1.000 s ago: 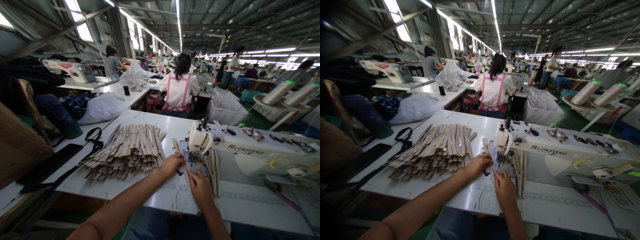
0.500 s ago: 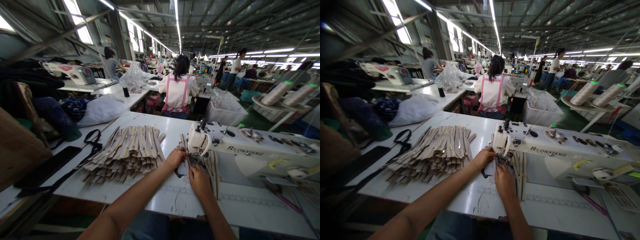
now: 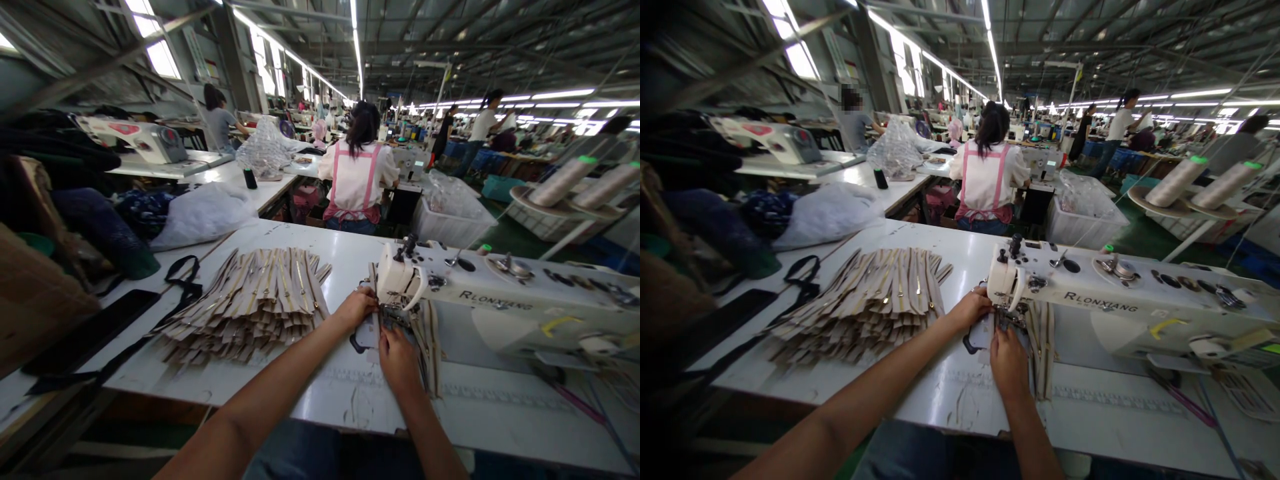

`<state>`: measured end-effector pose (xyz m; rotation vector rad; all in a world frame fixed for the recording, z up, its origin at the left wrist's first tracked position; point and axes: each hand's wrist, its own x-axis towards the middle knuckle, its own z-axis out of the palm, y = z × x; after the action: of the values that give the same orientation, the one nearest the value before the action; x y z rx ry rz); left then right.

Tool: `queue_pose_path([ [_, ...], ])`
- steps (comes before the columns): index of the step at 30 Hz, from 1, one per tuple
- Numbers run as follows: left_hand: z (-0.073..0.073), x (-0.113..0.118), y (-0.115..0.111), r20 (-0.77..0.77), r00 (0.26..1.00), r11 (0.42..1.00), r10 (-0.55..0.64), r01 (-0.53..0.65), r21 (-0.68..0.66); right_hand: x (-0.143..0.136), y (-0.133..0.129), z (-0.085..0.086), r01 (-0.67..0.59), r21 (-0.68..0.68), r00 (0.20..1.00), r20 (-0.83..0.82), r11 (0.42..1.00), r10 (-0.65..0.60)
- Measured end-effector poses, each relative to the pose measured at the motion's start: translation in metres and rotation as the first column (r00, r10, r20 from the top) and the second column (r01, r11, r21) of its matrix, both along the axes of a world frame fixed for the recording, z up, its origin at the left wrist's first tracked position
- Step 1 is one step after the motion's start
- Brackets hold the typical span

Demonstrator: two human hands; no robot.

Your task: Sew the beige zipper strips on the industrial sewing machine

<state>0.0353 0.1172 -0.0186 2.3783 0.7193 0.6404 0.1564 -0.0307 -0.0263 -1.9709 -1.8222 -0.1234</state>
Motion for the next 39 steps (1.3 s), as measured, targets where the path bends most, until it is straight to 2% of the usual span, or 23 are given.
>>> queue_pose_path([
  [16, 0.002, 0.001, 0.0, -0.02, 0.998, 0.997, 0.066, -0.067, -0.046, 0.004, -0.007, 0.002, -0.043, 0.023, 0.996, -0.08, 0.999, 0.045],
  [21, 0.006, 0.001, -0.004, -0.024, 0.997, 0.996, 0.079, -0.08, -0.043, 0.005, -0.007, 0.003, -0.041, -0.011, 0.994, -0.103, 0.999, 0.04],
  [32, 0.01, 0.002, -0.002, -0.066, 0.993, 0.995, 0.094, -0.096, -0.021, 0.001, -0.005, 0.005, -0.009, -0.055, 1.0, -0.024, 0.998, 0.008],
  [35, 0.016, -0.001, -0.011, -0.092, 0.988, 0.992, 0.125, -0.126, -0.009, 0.001, -0.005, 0.006, -0.016, -0.054, 0.999, -0.039, 0.998, 0.014],
  [38, 0.025, -0.009, -0.029, -0.116, 0.979, 0.986, 0.166, -0.167, 0.001, 0.002, -0.006, 0.006, -0.046, -0.036, 0.997, -0.061, 0.998, 0.044],
  [39, 0.028, -0.012, -0.037, -0.12, 0.982, 0.989, 0.146, -0.147, 0.003, 0.003, -0.006, 0.006, -0.056, -0.031, 0.997, -0.06, 0.998, 0.054],
])
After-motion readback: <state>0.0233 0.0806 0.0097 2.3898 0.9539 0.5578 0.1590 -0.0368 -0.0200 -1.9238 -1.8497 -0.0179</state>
